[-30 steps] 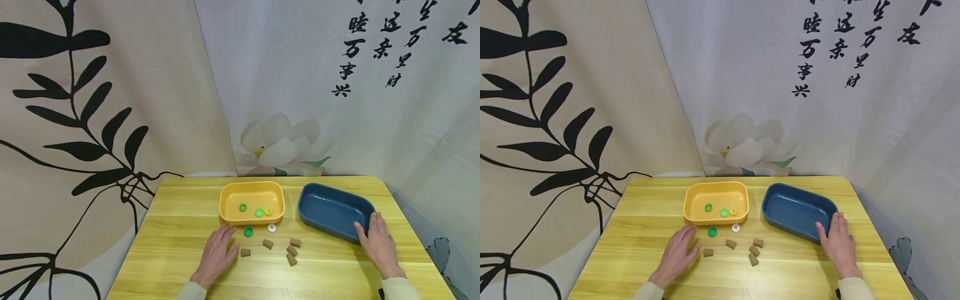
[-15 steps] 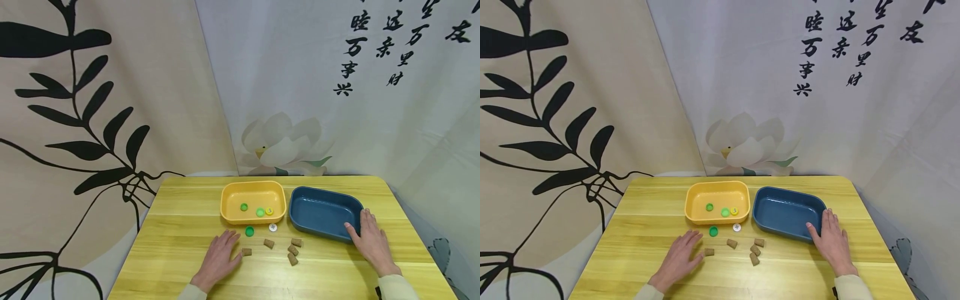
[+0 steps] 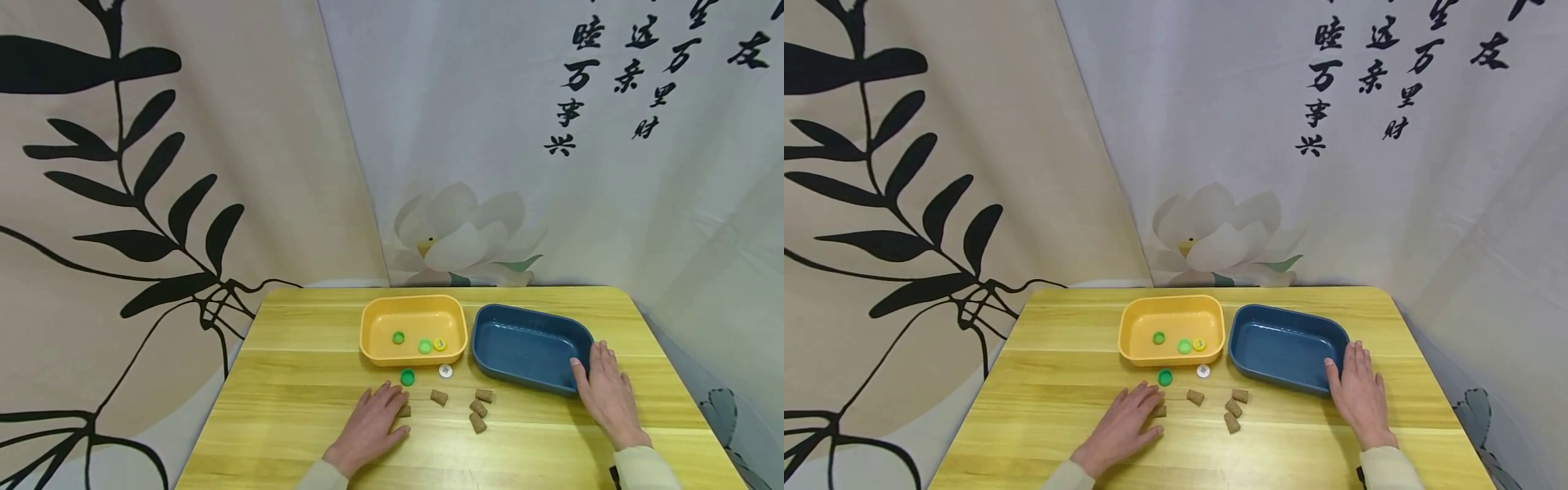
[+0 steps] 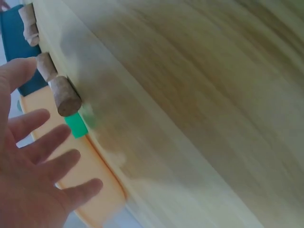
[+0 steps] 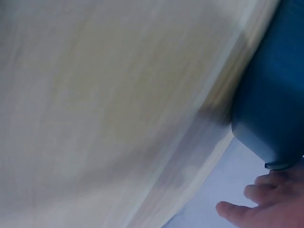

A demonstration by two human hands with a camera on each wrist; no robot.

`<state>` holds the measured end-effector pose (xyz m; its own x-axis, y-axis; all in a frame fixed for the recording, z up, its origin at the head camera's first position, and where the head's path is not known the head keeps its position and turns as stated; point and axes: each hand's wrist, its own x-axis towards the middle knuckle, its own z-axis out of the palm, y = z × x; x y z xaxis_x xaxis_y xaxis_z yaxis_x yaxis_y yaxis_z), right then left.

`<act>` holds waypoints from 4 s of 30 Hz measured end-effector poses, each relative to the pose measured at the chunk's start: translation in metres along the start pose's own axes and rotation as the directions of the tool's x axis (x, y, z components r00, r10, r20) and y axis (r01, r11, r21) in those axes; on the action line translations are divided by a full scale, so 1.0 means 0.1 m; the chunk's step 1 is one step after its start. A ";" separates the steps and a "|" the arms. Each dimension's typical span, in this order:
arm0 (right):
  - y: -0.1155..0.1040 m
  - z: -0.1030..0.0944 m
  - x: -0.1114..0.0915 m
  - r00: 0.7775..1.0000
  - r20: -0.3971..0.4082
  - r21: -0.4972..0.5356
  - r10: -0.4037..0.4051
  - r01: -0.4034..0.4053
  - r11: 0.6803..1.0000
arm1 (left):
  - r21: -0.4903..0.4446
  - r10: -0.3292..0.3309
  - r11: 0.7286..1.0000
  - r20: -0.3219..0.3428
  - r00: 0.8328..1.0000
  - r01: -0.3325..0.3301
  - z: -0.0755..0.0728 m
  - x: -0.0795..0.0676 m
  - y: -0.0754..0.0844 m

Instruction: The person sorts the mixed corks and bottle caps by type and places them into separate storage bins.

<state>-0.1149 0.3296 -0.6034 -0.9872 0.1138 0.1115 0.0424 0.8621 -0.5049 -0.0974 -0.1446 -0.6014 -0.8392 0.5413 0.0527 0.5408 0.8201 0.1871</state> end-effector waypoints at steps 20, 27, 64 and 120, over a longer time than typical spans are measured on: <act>-0.01 -0.02 0.00 0.999 0.030 0.004 0.011 -0.011 1.000 | 0.141 -0.035 0.989 -0.064 0.997 0.043 0.13 0.13 0.05; -0.01 -0.02 0.00 1.000 0.022 0.012 0.006 -0.007 1.000 | 0.135 0.029 0.991 -0.151 0.988 -0.009 0.08 0.09 0.12; -0.01 0.00 0.00 1.000 0.019 -0.002 0.025 -0.025 1.000 | 0.133 0.211 0.976 -0.402 0.891 -0.171 -0.50 1.32 1.09; -0.02 0.01 -0.01 0.999 0.048 0.022 0.022 -0.023 0.999 | 0.034 0.123 0.992 -0.184 0.975 -0.119 -0.16 1.50 0.75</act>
<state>-0.1141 0.3274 -0.6030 -0.9923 0.1089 0.0587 0.0619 0.8479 -0.5265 -0.1830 -0.0046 -0.5639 -0.7624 0.5948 0.2548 0.6384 0.7557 0.1461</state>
